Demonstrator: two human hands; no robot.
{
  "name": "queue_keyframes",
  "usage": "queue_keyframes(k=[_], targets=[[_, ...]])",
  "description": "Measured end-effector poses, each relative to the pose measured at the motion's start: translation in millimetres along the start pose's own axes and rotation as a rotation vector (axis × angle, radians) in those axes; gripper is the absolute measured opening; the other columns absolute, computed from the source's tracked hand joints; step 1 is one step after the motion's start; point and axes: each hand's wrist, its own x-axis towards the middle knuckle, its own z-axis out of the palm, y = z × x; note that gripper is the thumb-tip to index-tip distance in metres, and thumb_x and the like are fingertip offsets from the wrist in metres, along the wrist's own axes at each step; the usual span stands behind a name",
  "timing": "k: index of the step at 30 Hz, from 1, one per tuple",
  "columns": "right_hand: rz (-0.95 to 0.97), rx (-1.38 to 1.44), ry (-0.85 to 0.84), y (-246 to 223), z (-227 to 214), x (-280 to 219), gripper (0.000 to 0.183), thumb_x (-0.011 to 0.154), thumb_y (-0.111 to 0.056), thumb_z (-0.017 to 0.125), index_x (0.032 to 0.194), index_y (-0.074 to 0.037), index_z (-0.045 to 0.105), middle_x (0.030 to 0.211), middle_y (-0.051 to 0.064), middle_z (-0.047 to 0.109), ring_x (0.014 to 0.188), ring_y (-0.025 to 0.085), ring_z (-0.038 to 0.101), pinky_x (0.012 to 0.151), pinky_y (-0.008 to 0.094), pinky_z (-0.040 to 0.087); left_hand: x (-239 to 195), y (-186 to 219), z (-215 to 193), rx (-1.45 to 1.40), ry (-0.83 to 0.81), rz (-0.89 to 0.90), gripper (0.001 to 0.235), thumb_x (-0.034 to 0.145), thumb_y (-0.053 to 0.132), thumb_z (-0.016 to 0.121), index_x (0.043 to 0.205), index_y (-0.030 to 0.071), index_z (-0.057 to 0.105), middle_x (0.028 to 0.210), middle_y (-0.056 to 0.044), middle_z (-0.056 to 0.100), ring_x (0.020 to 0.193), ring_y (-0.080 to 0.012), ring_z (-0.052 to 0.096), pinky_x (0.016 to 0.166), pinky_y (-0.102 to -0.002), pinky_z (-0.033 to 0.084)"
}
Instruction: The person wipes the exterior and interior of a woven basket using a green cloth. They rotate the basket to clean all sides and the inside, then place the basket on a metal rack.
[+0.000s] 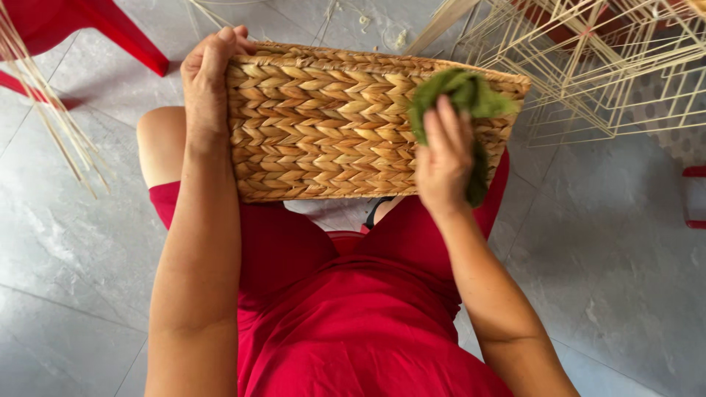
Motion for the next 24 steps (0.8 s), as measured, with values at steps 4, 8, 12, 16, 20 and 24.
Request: queue_keyframes(k=[4, 8, 12, 16, 20, 24], targets=[[-0.165, 0.111, -0.095, -69.3, 21.9, 19.9, 0.04, 0.094, 0.003, 0.063, 0.133, -0.002, 0.068, 0.148, 0.014, 0.059, 0.138, 0.04, 0.054, 0.121, 0.051, 0.04, 1.5, -1.5, 1.5, -0.031, -0.002, -0.001, 0.034, 0.104, 0.032, 0.068, 0.086, 0.003, 0.071, 0.095, -0.007, 0.071, 0.124, -0.0228, 0.06, 0.123, -0.043, 0.038], [-0.289, 0.2, -0.23, -158.7, 46.0, 47.1, 0.047, 0.094, -0.006, 0.064, 0.141, -0.006, 0.062, 0.153, 0.012, 0.053, 0.131, 0.041, 0.054, 0.115, 0.05, 0.043, 0.0, 6.3, -2.5, 0.103, -0.029, 0.063, 0.038, 0.109, 0.033, 0.06, 0.097, -0.001, 0.073, 0.102, -0.01, 0.075, 0.127, -0.0212, 0.065, 0.119, -0.038, 0.044], [-0.385, 0.292, -0.251, -169.9, 51.6, 62.5, 0.056, 0.093, -0.017, 0.07, 0.147, -0.009, 0.055, 0.157, 0.009, 0.047, 0.137, 0.035, 0.048, 0.119, 0.051, 0.041, -1.2, 14.5, -0.8, -0.047, 0.088, -0.178, 0.04, 0.111, 0.029, 0.058, 0.119, -0.008, 0.072, 0.103, -0.013, 0.075, 0.089, -0.0168, 0.072, 0.086, -0.027, 0.059], [-0.435, 0.203, -0.234, -126.6, 45.9, 54.2, 0.056, 0.09, -0.011, 0.072, 0.144, -0.018, 0.061, 0.155, -0.001, 0.051, 0.14, 0.024, 0.049, 0.118, 0.044, 0.042, 0.4, 15.3, -1.1, 0.144, 0.013, -0.043, 0.039, 0.114, 0.03, 0.053, 0.107, -0.003, 0.072, 0.108, -0.013, 0.075, 0.122, -0.0254, 0.066, 0.112, -0.038, 0.048], [-0.365, 0.099, -0.048, -64.2, 36.1, 30.0, 0.044, 0.094, -0.004, 0.078, 0.133, -0.022, 0.068, 0.153, -0.008, 0.053, 0.142, 0.019, 0.047, 0.119, 0.037, 0.044, -2.1, 13.3, -0.6, 0.152, 0.004, -0.023, 0.037, 0.115, 0.031, 0.055, 0.098, 0.001, 0.07, 0.11, -0.014, 0.073, 0.14, -0.0337, 0.059, 0.128, -0.048, 0.037], [-0.158, -0.031, 0.005, 28.2, -6.5, 2.8, 0.042, 0.087, 0.001, 0.077, 0.124, -0.015, 0.069, 0.145, -0.003, 0.061, 0.141, 0.026, 0.052, 0.118, 0.042, 0.05, -4.7, 13.6, -2.4, 0.148, -0.017, -0.008, 0.035, 0.112, 0.032, 0.056, 0.097, 0.002, 0.069, 0.111, -0.014, 0.072, 0.141, -0.034, 0.059, 0.13, -0.049, 0.038]])
